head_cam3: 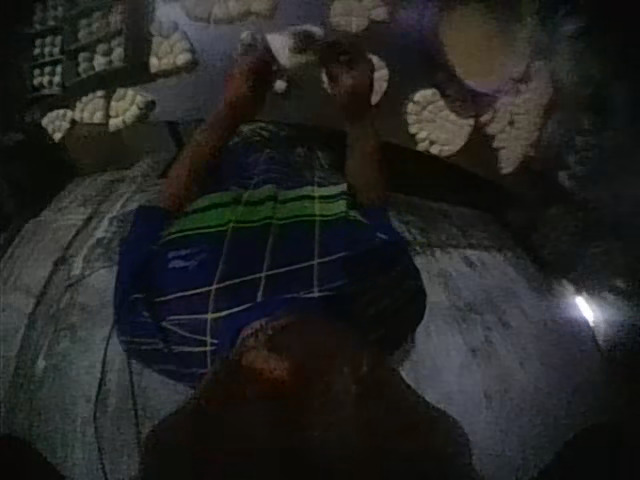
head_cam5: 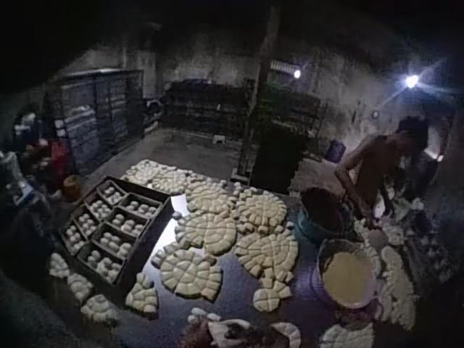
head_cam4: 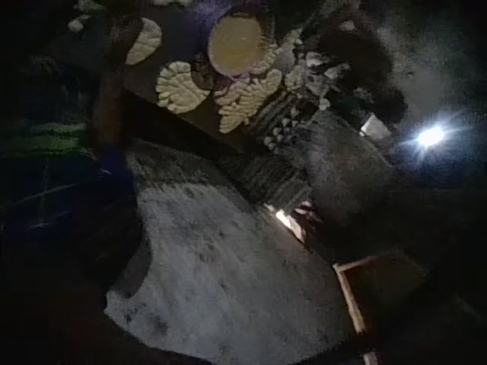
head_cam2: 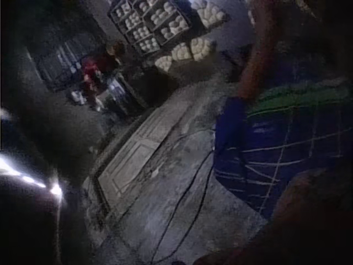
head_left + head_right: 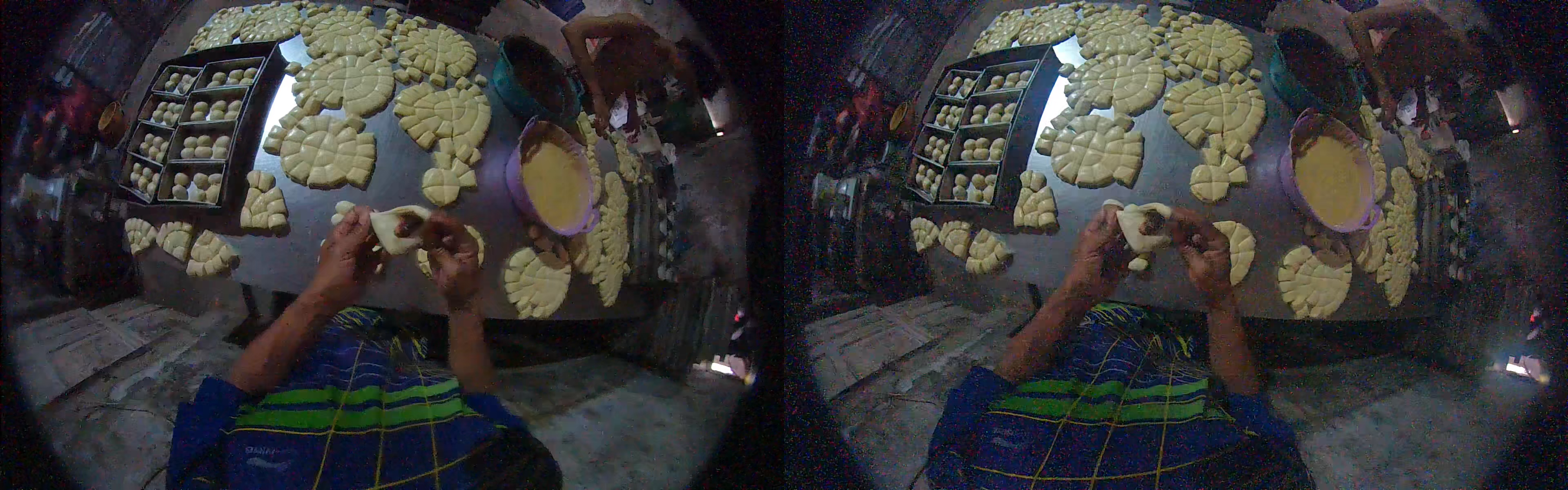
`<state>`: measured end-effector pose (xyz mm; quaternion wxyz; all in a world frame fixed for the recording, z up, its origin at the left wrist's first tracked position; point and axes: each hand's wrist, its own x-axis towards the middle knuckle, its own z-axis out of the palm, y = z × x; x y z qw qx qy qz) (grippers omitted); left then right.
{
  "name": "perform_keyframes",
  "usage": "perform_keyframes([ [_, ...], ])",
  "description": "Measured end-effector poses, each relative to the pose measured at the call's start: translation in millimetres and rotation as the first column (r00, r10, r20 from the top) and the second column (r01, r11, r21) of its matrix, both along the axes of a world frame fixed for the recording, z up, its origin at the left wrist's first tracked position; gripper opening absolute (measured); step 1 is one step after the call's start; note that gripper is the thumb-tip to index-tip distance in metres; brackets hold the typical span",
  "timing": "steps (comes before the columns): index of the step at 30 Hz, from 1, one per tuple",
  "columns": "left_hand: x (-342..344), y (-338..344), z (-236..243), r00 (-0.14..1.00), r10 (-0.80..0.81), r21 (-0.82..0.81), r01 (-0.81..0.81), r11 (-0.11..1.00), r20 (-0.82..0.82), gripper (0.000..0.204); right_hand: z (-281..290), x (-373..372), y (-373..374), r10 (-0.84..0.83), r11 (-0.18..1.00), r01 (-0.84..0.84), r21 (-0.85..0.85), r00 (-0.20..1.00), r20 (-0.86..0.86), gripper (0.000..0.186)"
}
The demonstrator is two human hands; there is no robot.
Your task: The person picks up small dough balls from a metal table, flattens them, adds dark filling from a bowl by hand, and rolls them into rounded shapes.
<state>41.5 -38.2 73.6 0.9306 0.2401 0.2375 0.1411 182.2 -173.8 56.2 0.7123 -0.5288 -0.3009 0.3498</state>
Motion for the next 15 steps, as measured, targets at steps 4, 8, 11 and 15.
perform_keyframes([
  [4,-4.6,7.1,4.4,0.987,0.107,0.105,-0.095,0.990,-0.121,0.018,33.9,-20.1,12.4,0.043,0.996,0.020,-0.089,0.761,0.648,0.045],
  [8,-18.0,14.5,9.6,0.992,0.066,0.353,-0.025,0.935,-0.104,0.022,37.4,-23.3,11.6,0.179,0.977,0.045,-0.207,0.348,0.920,0.048],
  [11,-27.3,20.6,13.3,0.988,0.052,0.508,0.029,0.861,-0.145,0.021,49.3,-23.4,23.4,0.172,0.984,0.022,-0.179,0.189,0.967,0.039],
  [15,-37.5,31.6,6.7,0.988,-0.054,0.670,0.137,0.730,-0.144,0.019,62.4,-24.2,32.1,0.171,0.974,0.086,-0.210,0.332,0.928,0.032],
])
